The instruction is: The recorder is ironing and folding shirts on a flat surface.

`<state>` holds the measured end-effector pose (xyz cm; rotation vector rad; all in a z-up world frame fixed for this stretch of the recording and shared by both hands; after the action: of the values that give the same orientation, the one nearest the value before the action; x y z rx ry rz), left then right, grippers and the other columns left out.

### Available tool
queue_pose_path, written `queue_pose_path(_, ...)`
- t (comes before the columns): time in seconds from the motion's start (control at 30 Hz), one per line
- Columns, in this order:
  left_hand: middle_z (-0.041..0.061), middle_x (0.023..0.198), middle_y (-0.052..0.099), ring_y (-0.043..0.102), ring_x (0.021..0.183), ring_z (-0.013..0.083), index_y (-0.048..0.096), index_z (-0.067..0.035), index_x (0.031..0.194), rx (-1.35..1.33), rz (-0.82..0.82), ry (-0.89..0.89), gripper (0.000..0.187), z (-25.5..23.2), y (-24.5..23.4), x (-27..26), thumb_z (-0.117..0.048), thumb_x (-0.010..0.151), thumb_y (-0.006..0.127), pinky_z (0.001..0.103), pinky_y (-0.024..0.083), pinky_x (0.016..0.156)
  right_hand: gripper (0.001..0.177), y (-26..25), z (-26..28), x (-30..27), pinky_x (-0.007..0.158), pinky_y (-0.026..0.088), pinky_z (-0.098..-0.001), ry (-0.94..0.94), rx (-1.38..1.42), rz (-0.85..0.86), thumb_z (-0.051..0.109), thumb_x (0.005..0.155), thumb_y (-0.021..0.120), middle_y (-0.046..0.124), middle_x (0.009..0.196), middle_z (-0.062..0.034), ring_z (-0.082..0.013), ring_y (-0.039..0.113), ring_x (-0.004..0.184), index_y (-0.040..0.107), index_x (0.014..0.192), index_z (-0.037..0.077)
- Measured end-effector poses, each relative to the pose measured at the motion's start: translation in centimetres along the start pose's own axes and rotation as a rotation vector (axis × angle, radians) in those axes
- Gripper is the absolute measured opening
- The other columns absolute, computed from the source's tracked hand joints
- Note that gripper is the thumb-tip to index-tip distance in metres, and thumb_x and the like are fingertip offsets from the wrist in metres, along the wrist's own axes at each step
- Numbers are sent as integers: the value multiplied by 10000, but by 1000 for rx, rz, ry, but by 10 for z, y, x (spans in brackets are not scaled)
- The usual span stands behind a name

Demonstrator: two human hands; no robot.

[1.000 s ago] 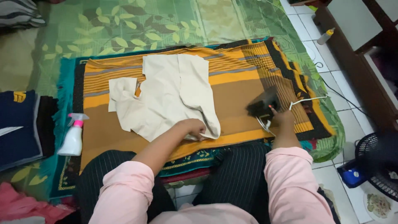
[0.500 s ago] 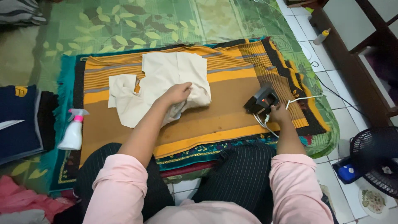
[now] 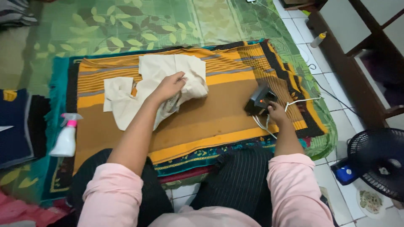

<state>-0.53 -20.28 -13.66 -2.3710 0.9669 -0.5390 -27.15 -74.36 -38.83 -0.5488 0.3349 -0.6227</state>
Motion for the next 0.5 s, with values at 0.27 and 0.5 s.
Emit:
queue_pose_path(0.27, 213, 1066, 706, 685, 981, 374, 616, -57, 1176, 66, -17, 97, 355, -31, -22, 0, -358, 987, 618, 443, 525, 840, 400, -11, 76, -13, 934, 518, -428, -115, -134, -264, 190, 1050, 538, 711, 1161, -240, -363, 684, 1059, 634, 1420, 75)
queue_pose_path(0.5, 196, 1058, 731, 687, 1006, 400, 669, -119, 1225, 260, 123, 95, 387, -98, -59, -30, -395, 956, 633, 462, 534, 847, 358, -28, -14, 28, 904, 536, -523, -95, -330, -283, 268, 1050, 612, 669, 1161, -298, -460, 668, 1068, 642, 1242, -33)
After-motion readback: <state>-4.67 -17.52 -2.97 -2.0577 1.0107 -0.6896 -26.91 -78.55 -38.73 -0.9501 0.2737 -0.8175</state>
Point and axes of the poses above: each hand's wrist, its own x-axis towards the middle knuckle, its own y-axis out of the palm, z = x × y, the point moved 2 cm from there along x, towards the middle knuckle
